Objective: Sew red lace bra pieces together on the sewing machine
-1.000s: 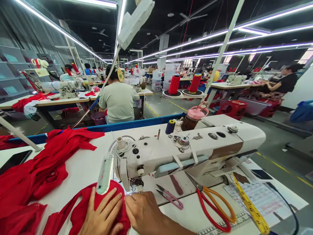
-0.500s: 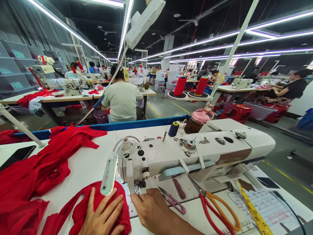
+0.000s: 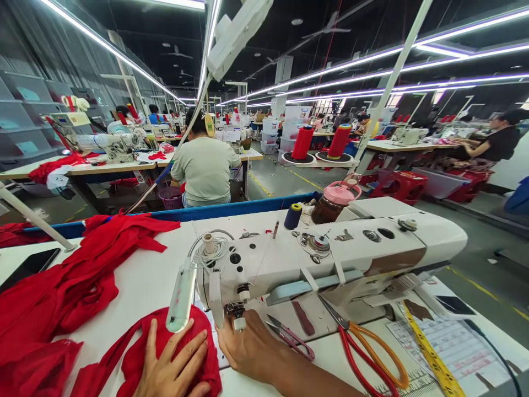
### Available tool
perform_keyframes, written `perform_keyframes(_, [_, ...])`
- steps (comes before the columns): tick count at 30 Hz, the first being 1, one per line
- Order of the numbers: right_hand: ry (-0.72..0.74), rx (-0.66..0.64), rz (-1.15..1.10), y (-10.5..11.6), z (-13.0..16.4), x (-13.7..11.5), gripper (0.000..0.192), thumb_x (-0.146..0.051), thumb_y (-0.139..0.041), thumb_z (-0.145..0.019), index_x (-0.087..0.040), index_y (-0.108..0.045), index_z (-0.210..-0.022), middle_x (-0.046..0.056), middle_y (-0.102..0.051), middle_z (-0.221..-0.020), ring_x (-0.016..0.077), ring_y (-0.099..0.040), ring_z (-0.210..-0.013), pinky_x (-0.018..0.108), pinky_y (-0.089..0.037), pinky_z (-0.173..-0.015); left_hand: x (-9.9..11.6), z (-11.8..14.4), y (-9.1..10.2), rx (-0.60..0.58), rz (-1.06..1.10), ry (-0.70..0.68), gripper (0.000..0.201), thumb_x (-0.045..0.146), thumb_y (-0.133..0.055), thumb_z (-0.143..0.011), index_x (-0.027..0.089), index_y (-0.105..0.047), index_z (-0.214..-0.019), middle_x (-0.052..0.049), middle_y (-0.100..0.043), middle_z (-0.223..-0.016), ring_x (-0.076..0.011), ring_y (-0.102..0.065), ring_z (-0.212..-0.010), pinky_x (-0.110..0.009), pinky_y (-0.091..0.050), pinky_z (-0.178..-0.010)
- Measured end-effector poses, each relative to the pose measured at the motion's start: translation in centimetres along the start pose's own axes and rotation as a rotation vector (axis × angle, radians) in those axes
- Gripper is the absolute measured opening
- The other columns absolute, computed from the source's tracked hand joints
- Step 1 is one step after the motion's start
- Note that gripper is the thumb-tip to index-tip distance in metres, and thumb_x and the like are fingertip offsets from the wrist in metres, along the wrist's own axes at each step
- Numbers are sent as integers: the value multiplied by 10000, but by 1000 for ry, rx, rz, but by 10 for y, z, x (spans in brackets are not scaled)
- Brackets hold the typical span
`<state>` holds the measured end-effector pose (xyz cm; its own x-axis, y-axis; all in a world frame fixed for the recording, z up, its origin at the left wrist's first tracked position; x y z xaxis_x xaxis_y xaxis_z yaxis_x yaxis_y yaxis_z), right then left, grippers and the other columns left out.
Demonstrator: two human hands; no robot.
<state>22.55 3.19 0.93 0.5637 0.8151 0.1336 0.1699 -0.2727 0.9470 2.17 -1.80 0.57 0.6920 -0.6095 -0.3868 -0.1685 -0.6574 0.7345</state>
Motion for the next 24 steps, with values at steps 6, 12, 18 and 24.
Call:
perform_keyframes(6, [-95, -14, -240, 17, 13, 2, 190, -161, -494, -939, -218, -645, -1039, 68, -703, -905, 227, -619, -762, 342, -473, -742, -7, -11, -3, -75, 131, 20, 361, 423, -586, -969, 187, -693, -1221, -48, -744, -1210, -266, -644, -1059, -653, 139, -1204])
perform_keyframes(12, [-40, 21, -405, 3, 18, -10, 318, -73, -506, -903, -215, -609, -1168, 47, -708, -1113, 193, -636, -866, 328, -433, -830, -6, -12, -6, -111, 145, 59, 319, 404, -590, -972, 199, -674, -1201, -59, -725, -1238, -250, -647, -1020, -568, -96, -1245])
perform_keyframes(18, [-32, 30, -376, -4, 22, -9, 365, -70, -512, -886, -202, -607, -1213, 70, -714, -1120, 199, -635, -856, 353, -430, -859, -7, -17, -10, -125, 210, 100, 331, 417, -585, -958, 174, -664, -1169, -94, -747, -1153, -328, -650, -1064, -596, -441, -1067])
perform_keyframes(24, [-30, 58, -339, -6, 22, -9, 325, -77, -512, -893, -192, -622, -1175, 91, -722, -1070, 206, -636, -853, 377, -442, -936, -5, -18, -13, -178, 252, 131, 334, 361, -608, -963, 211, -642, -1259, -99, -724, -1190, -293, -668, -1058, -634, -420, -1106])
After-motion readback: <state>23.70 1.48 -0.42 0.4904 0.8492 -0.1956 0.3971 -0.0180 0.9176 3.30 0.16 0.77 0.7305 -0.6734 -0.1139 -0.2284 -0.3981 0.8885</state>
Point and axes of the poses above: each hand's wrist, its own z-axis away from the middle knuckle, its own y-axis out of the back of the hand, x = y × z, the point moved 2 cm from there along -z, towards the middle knuckle
